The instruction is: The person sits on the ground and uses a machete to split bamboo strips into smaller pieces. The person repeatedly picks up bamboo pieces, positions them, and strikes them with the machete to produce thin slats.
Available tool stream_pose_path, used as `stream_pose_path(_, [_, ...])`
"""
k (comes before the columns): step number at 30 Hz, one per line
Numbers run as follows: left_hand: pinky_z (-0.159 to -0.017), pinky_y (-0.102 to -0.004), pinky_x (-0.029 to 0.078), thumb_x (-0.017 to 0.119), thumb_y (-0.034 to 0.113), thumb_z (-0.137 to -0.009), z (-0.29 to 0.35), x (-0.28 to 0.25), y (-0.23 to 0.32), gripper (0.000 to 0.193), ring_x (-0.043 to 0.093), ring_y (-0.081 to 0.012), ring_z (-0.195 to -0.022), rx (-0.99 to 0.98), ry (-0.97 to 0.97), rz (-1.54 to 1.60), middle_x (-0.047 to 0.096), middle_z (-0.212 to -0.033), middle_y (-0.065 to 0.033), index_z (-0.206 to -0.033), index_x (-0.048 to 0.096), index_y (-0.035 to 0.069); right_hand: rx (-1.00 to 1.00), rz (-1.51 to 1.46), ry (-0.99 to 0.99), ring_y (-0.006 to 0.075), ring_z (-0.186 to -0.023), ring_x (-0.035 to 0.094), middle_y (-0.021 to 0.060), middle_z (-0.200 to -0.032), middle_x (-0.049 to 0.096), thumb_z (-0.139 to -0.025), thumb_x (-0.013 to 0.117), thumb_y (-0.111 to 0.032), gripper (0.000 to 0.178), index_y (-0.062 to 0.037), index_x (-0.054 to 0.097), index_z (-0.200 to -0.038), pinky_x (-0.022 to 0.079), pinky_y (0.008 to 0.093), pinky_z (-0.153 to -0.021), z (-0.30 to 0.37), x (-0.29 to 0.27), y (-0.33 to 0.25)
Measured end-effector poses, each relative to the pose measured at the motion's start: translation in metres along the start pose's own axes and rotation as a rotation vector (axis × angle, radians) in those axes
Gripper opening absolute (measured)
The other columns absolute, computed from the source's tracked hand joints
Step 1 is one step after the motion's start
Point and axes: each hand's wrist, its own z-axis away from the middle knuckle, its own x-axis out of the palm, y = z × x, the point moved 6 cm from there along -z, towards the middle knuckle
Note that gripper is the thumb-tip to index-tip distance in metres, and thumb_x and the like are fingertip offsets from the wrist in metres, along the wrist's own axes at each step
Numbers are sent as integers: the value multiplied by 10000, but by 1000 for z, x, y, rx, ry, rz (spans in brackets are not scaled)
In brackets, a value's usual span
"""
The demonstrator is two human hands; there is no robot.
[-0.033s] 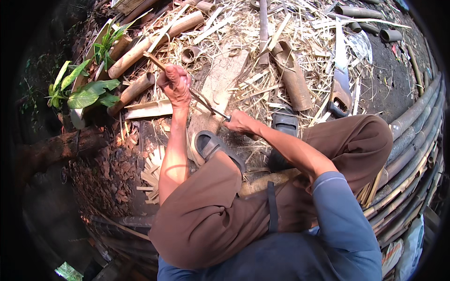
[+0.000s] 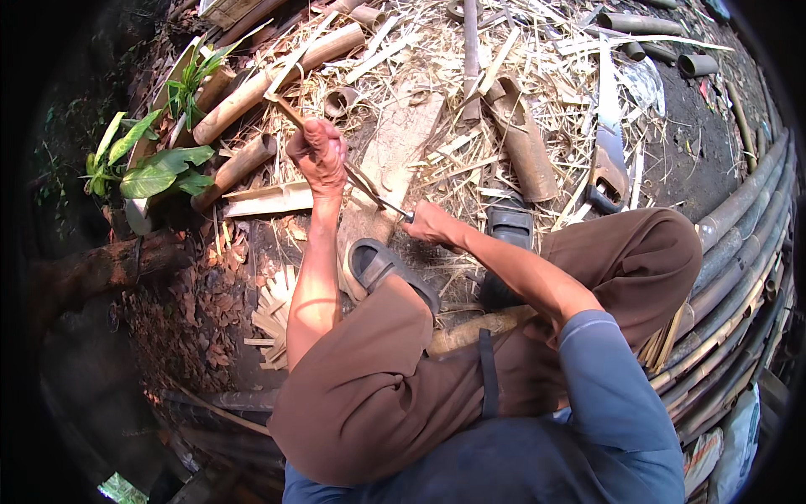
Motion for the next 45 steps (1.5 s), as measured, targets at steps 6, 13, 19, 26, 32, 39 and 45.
stream_pose_path(6, [-390,-206,346,697,537,-837,-9,-2,-16,516,456,-61,-425,-44,51,82,484,-549,13,-749,566,46,-95,206,213,413,-860,684,318,-844,661,-837,661,-315,412,85,663,-938,557,456,-769,-3,-9,-5])
stream_pose_path(13, [-457,-212,316,686,537,-854,-7,-2,-23,541,436,-46,-495,-9,87,-58,476,-545,38,-657,542,54,6,92,104,422,-869,674,316,-887,659,-848,649,-308,388,71,656,-931,545,476,-783,-7,5,5])
stream_pose_path(19, [-361,-219,308,619,602,-862,0,-12,-4,628,417,-87,-392,47,109,-10,443,-532,-7,-627,475,38,-35,191,236,435,-868,665,308,-893,659,-846,655,-343,416,64,650,-936,547,476,-769,-3,0,1])
stream_pose_path(26, [-460,-233,315,684,561,-845,-2,-5,-17,584,439,-63,-487,13,110,-39,469,-536,33,-637,531,38,-39,220,193,428,-783,671,309,-815,652,-854,621,-334,410,74,632,-894,545,490,-691,-14,11,12])
stream_pose_path(32, [-324,-199,318,679,396,-903,0,-11,-4,434,457,-66,-398,120,4,36,444,-499,12,-667,511,73,-182,193,153,420,-677,656,292,-701,622,-848,647,-274,375,98,611,-869,529,472,-607,4,3,10])
stream_pose_path(39, [-698,-352,495,442,316,-1019,35,-73,26,312,544,-168,-748,-151,-13,-22,521,-785,-71,-912,517,33,-13,-30,181,458,-816,660,314,-769,639,-807,649,-297,379,81,650,-830,523,504,-744,41,35,38])
stream_pose_path(45, [-690,-300,443,485,376,-1012,36,-171,69,384,503,-148,-698,-40,305,194,518,-769,-47,-1137,527,16,38,81,200,444,-858,643,289,-873,645,-821,645,-331,402,54,629,-937,508,499,-755,71,37,23])
